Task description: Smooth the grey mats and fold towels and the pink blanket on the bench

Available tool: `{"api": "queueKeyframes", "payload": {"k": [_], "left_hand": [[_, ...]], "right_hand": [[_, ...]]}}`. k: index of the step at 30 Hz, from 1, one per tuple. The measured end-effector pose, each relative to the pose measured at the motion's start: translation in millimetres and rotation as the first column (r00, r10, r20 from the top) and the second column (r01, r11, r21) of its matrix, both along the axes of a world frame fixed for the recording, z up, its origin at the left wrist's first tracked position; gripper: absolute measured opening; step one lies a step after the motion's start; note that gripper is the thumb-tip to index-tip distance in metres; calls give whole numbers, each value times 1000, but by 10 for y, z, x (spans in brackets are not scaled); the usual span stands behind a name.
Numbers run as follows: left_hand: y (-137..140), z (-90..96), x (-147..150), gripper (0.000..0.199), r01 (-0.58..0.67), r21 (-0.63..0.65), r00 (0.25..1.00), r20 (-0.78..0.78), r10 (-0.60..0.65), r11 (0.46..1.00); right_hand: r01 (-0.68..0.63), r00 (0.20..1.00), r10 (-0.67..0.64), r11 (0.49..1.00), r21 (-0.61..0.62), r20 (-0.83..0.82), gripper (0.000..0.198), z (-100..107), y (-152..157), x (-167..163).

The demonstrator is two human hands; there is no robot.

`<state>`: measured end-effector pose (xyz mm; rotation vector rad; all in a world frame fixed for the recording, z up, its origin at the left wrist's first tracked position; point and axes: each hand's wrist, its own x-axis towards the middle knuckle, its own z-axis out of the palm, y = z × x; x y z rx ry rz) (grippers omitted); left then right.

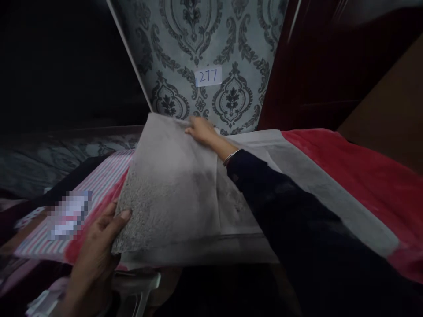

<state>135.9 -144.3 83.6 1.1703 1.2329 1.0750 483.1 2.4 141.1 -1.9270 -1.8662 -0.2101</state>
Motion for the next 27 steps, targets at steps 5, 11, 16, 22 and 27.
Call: {"api": "queueKeyframes", "payload": {"k": [5, 11, 16, 22, 27], "left_hand": [[356, -601, -483, 78, 26, -41, 978, -204, -34, 999], [452, -763, -556, 55, 188, 314, 738, -670, 77, 931], [328, -751, -132, 59, 459, 524, 541, -806, 241, 717], [134, -1023, 215, 71, 641, 358, 353, -923, 153, 679], [123, -1097, 162, 70, 652, 341, 341, -930, 139, 677]], "right_hand": [[-13, 1000, 17, 956, -292, 12, 50, -939, -5, -725], [3, 1000, 10, 897, -442, 28, 58, -1345, -56, -603], [-115, 981, 161, 933, -341, 110, 62, -1149, 45, -987], [-544, 792, 607, 747, -382, 59, 59, -1353, 169, -1545], [-374, 907, 418, 855, -361, 50, 58, -1477, 444, -1091]]}}
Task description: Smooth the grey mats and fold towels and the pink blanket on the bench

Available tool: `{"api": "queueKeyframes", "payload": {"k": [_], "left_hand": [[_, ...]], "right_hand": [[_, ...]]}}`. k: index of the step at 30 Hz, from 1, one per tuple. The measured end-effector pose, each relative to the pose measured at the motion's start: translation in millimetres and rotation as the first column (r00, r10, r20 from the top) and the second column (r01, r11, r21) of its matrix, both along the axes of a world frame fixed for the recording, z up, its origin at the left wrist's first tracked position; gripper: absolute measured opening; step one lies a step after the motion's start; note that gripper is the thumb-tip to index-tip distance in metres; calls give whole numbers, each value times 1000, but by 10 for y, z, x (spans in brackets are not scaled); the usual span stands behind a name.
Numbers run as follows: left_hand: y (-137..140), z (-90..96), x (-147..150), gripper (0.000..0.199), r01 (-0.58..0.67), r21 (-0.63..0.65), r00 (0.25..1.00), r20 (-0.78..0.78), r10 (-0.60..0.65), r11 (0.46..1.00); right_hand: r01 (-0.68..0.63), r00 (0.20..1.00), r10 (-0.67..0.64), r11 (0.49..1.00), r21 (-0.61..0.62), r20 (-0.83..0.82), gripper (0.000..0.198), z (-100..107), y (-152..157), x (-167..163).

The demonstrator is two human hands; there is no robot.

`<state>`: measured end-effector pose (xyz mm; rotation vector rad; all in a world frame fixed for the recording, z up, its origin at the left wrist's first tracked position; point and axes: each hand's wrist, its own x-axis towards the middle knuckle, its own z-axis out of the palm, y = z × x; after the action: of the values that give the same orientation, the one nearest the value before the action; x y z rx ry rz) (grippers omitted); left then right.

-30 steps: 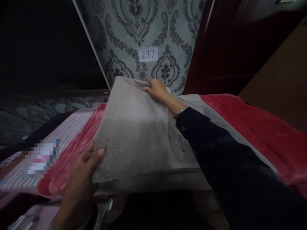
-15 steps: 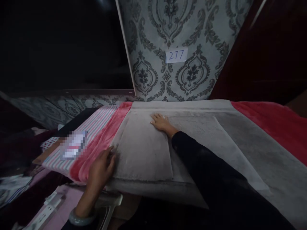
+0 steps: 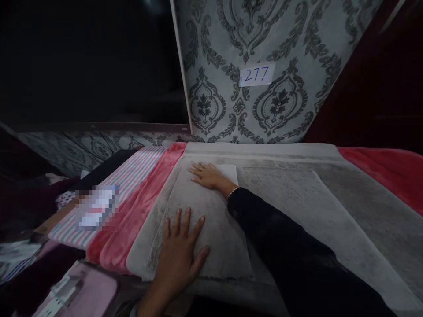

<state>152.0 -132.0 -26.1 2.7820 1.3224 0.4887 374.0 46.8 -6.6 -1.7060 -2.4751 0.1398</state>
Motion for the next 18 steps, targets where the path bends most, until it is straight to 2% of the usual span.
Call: {"api": "queueKeyframes", "payload": {"k": [5, 7, 9, 10, 11, 13, 14, 16, 17, 18], "left_hand": [[26, -18, -20, 69, 10, 26, 1000, 22, -11, 1000], [35, -28, -17, 68, 14, 32, 1000, 20, -15, 999], [46, -35, -12, 67, 9, 38, 1000, 18, -9, 999], [51, -36, -9, 66, 5, 41, 1000, 18, -6, 999], [56, -36, -6, 65, 1, 46, 1000, 20, -2, 999], [65, -29, 1, 64, -6, 50, 1000, 19, 5, 999], [69, -22, 4, 64, -6, 48, 1000, 15, 5, 999], [75, 2, 9, 65, -7, 43, 1000, 6, 7, 999], [78, 17, 10, 65, -6, 41, 1000, -2, 7, 999], [81, 34, 12, 64, -5, 44, 1000, -13, 6, 999]], "right_hand": [[229, 972, -226, 972, -45, 67, 54, 51, 149, 618], [376, 924, -370, 925, -53, 98, 54, 137, 100, 781], [511, 855, -509, 860, 0, 100, 57, 228, -40, 833], [531, 841, -533, 846, 48, 88, 58, 258, -144, 808], [502, 857, -509, 859, 101, 77, 60, 268, -264, 750], [289, 948, -306, 943, 166, 84, 62, 225, -525, 575], [146, 982, -162, 977, 158, 96, 63, 179, -646, 484], [-50, 995, 41, 994, 95, 94, 62, 76, -824, 372], [-63, 995, 58, 996, 60, 85, 62, 39, -872, 370], [-19, 997, 16, 999, 33, 77, 61, 18, -894, 412]]}}
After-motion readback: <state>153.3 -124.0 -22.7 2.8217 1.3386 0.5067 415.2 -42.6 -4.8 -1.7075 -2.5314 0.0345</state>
